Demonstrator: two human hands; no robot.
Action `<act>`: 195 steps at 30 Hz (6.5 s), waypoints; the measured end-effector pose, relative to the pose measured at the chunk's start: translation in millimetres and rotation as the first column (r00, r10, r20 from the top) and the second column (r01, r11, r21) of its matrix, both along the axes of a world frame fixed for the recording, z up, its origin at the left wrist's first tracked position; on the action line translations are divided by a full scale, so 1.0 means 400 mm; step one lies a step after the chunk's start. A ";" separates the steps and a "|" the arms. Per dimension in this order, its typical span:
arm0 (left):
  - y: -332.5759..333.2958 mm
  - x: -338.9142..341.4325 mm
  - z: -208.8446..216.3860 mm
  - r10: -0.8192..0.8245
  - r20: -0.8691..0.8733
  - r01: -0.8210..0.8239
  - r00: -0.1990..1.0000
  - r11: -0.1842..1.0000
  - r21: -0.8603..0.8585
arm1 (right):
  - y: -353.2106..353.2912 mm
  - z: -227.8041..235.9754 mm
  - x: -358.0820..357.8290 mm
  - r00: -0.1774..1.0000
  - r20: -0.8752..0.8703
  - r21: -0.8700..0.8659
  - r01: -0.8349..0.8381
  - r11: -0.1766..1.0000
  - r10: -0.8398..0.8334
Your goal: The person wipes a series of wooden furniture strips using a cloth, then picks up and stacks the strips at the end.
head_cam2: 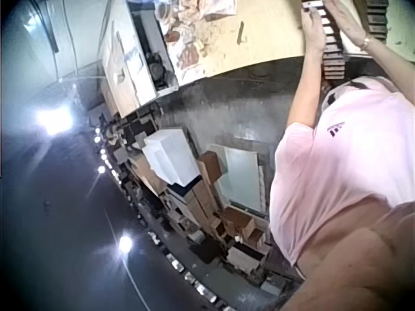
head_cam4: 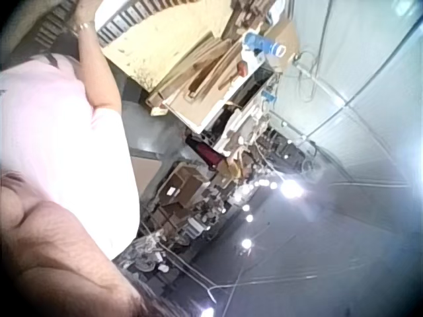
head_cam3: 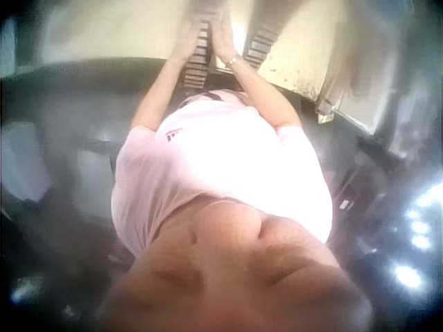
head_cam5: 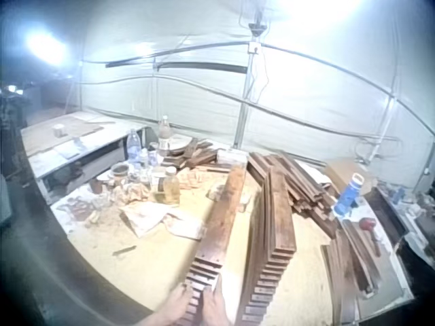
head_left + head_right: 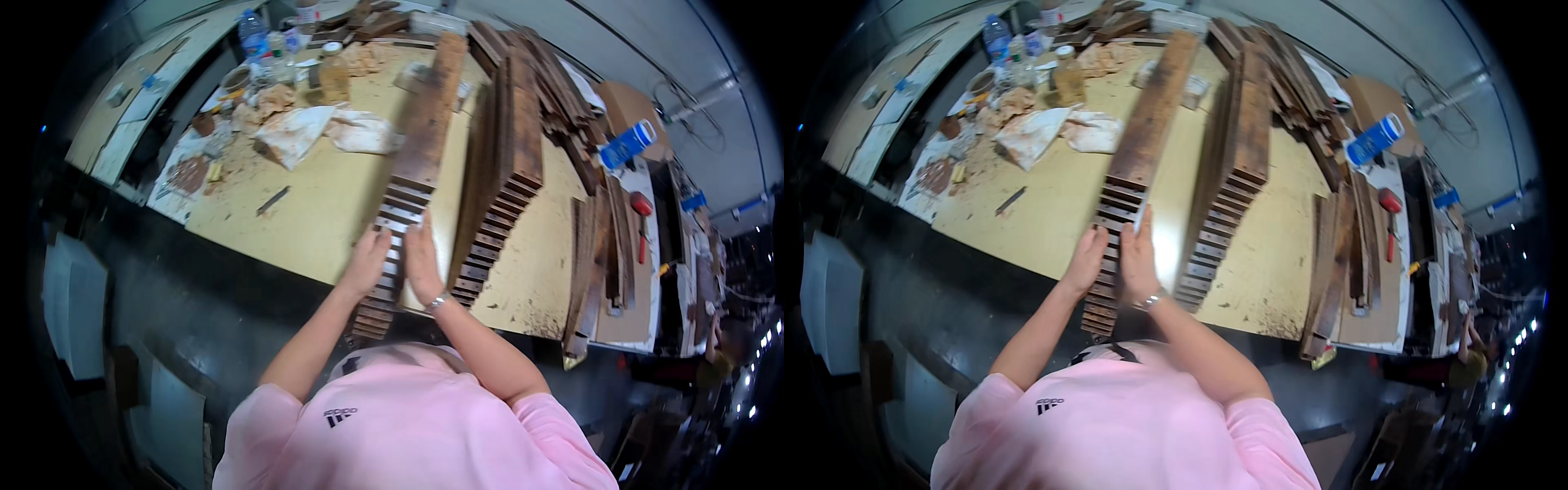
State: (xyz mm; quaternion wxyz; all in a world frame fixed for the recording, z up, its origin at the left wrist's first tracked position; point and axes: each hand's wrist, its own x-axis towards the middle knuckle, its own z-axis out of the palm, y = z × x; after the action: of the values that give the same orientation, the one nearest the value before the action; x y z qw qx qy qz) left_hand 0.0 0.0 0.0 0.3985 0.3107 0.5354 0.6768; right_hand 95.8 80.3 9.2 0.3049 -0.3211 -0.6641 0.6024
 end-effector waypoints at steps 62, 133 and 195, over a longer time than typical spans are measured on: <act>0.060 0.042 0.253 0.626 -0.413 -0.601 0.661 0.772 0.208 | 0.499 0.312 -0.323 0.628 0.735 0.660 -0.749 -0.060 0.255; 0.028 0.225 0.103 0.522 -0.634 -0.639 0.570 0.767 0.056 | 0.476 0.333 -0.320 0.587 0.789 0.593 -0.805 0.027 0.182; -0.105 0.233 0.004 0.613 -0.654 -0.802 0.443 0.597 0.016 | 0.499 0.311 -0.328 0.641 0.740 0.648 -0.760 0.037 0.206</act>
State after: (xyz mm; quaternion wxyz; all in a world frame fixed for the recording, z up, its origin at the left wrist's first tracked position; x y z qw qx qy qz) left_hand 93.4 -42.1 1.6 -0.0754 0.1868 0.8063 0.5561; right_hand -35.2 279.8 133.5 0.0315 0.0586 -0.9966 0.0478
